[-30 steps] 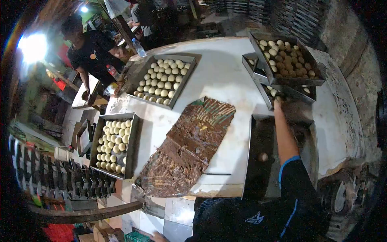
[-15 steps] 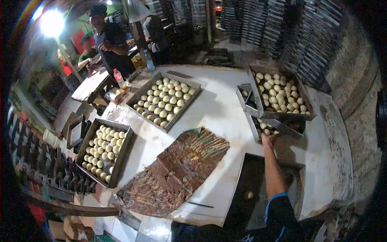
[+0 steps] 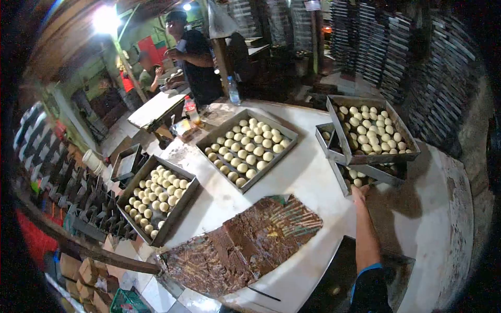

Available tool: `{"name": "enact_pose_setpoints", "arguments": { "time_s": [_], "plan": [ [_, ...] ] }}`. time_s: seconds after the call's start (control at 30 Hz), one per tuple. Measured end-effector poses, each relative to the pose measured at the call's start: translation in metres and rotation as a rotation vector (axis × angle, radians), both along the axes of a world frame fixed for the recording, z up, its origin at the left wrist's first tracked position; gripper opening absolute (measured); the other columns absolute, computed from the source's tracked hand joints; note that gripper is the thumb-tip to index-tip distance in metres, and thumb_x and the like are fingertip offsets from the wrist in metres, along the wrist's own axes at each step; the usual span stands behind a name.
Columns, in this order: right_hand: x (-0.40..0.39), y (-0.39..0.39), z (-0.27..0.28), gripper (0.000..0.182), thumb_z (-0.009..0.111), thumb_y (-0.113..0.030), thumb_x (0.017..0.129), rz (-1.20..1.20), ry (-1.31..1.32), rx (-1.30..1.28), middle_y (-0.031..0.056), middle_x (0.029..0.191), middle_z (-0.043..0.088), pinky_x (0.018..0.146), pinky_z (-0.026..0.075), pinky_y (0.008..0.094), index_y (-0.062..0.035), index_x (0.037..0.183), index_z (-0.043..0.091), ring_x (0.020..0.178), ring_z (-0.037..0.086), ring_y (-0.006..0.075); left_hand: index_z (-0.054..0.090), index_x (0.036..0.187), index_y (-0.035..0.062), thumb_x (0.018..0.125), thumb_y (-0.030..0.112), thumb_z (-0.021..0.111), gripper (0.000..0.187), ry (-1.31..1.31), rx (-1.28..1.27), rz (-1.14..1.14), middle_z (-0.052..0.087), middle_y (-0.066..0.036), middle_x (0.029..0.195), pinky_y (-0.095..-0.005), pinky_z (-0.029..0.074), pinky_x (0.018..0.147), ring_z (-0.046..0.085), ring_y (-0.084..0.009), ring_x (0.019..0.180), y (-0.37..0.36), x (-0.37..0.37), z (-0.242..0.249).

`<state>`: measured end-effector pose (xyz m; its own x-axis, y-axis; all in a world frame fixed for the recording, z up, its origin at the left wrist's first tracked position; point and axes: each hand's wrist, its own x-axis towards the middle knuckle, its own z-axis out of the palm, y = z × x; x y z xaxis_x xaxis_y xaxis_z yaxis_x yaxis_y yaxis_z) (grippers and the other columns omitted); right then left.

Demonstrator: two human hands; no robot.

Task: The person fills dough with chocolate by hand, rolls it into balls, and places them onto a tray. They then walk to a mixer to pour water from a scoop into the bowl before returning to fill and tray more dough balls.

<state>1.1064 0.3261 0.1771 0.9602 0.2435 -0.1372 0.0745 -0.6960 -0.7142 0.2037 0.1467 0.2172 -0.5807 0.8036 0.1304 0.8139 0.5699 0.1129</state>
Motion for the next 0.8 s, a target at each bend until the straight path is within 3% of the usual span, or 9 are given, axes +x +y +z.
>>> {"name": "enact_pose_setpoints", "arguments": {
  "time_s": [0.13, 0.27, 0.33, 0.4, 0.47, 0.5, 0.57, 0.67, 0.8],
  "plan": [
    [-0.009, 0.032, 0.046, 0.101, 0.07, -0.038, 0.069, 0.13, 0.145, -0.022, 0.0314, 0.145, 0.021, 0.112, 0.022, 0.0402, 0.0107, 0.14, 0.015, 0.136, 0.023, 0.0398, 0.054, 0.12, -0.0014, 0.089, 0.051, 0.048, 0.061, 0.046, -0.047, 0.048, 0.063, -0.019, 0.109, -0.0438, 0.044, 0.087, 0.059, -0.0335, 0.1, -0.004, 0.015, 0.0],
    [-0.01, 0.07, 0.058, 0.106, 0.071, -0.038, 0.069, 0.236, 0.118, -0.037, 0.0326, 0.143, 0.024, 0.112, 0.024, 0.0382, 0.0134, 0.139, 0.011, 0.135, 0.025, 0.04, 0.054, 0.12, -0.0016, 0.089, 0.051, 0.048, 0.061, 0.089, -0.112, 0.037, 0.063, -0.019, 0.109, -0.0435, 0.044, 0.087, 0.059, -0.0338, 0.099, -0.012, 0.022, -0.004],
    [0.014, 0.095, 0.019, 0.104, 0.07, -0.04, 0.07, 0.266, 0.033, 0.028, 0.0332, 0.143, 0.024, 0.111, 0.025, 0.0389, 0.014, 0.139, 0.014, 0.135, 0.026, 0.0394, 0.054, 0.12, -0.0017, 0.089, 0.051, 0.048, 0.061, 0.024, -0.079, 0.019, 0.063, -0.019, 0.109, -0.0434, 0.045, 0.087, 0.059, -0.034, 0.099, -0.014, 0.023, -0.009],
    [0.023, 0.12, -0.013, 0.093, 0.073, -0.043, 0.07, 0.144, -0.033, 0.069, 0.032, 0.139, 0.034, 0.108, 0.03, 0.0396, 0.0144, 0.132, 0.034, 0.129, 0.037, 0.0396, 0.054, 0.12, -0.0018, 0.09, 0.05, 0.048, 0.06, 0.025, -0.083, 0.027, 0.063, -0.019, 0.108, -0.0433, 0.045, 0.087, 0.059, -0.0341, 0.099, -0.018, 0.025, -0.007],
    [0.049, 0.134, -0.034, 0.11, 0.063, -0.061, 0.073, 0.302, 0.203, -0.002, 0.0236, 0.152, 0.009, 0.114, 0.012, 0.0442, 0.0044, 0.144, 0.011, 0.141, 0.007, 0.036, 0.054, 0.12, -0.0019, 0.09, 0.05, 0.048, 0.06, 0.03, -0.1, 0.038, 0.063, -0.019, 0.108, -0.0432, 0.045, 0.086, 0.06, -0.0343, 0.099, -0.021, 0.026, -0.004],
    [0.044, 0.135, -0.024, 0.11, 0.063, -0.061, 0.073, 0.3, 0.21, -0.02, 0.0236, 0.152, 0.009, 0.114, 0.012, 0.0442, 0.0044, 0.144, 0.011, 0.141, 0.007, 0.036, 0.054, 0.12, -0.0019, 0.09, 0.05, 0.048, 0.06, 0.033, -0.106, 0.044, 0.063, -0.019, 0.108, -0.0431, 0.045, 0.086, 0.06, -0.0344, 0.099, -0.021, 0.028, -0.002],
    [0.015, 0.125, 0.026, 0.11, 0.061, -0.063, 0.074, 0.428, 0.208, -0.072, 0.0217, 0.153, 0.007, 0.113, 0.014, 0.0439, 0.003, 0.145, 0.009, 0.141, 0.008, 0.0343, 0.054, 0.12, -0.002, 0.09, 0.049, 0.048, 0.06, 0.044, -0.121, 0.051, 0.063, -0.02, 0.108, -0.043, 0.046, 0.086, 0.06, -0.0345, 0.099, -0.022, 0.028, 0.001],
    [0.06, 0.141, -0.012, 0.097, 0.06, -0.06, 0.074, 0.484, 0.177, -0.128, 0.025, 0.148, 0.024, 0.11, 0.024, 0.0413, 0.0069, 0.138, 0.032, 0.137, 0.025, 0.0339, 0.054, 0.12, -0.0022, 0.09, 0.049, 0.048, 0.059, 0.059, -0.134, 0.057, 0.063, -0.02, 0.108, -0.0428, 0.046, 0.086, 0.06, -0.0347, 0.098, -0.022, 0.028, 0.005],
    [0.026, 0.133, 0.051, 0.093, 0.067, -0.045, 0.072, 0.424, 0.157, -0.029, 0.0311, 0.14, 0.034, 0.107, 0.031, 0.0393, 0.0091, 0.137, 0.029, 0.13, 0.035, 0.0403, 0.054, 0.119, -0.0024, 0.09, 0.048, 0.048, 0.059, 0.078, -0.138, 0.063, 0.064, -0.02, 0.107, -0.0426, 0.047, 0.085, 0.06, -0.035, 0.098, -0.014, 0.032, 0.007]
  ]
}}
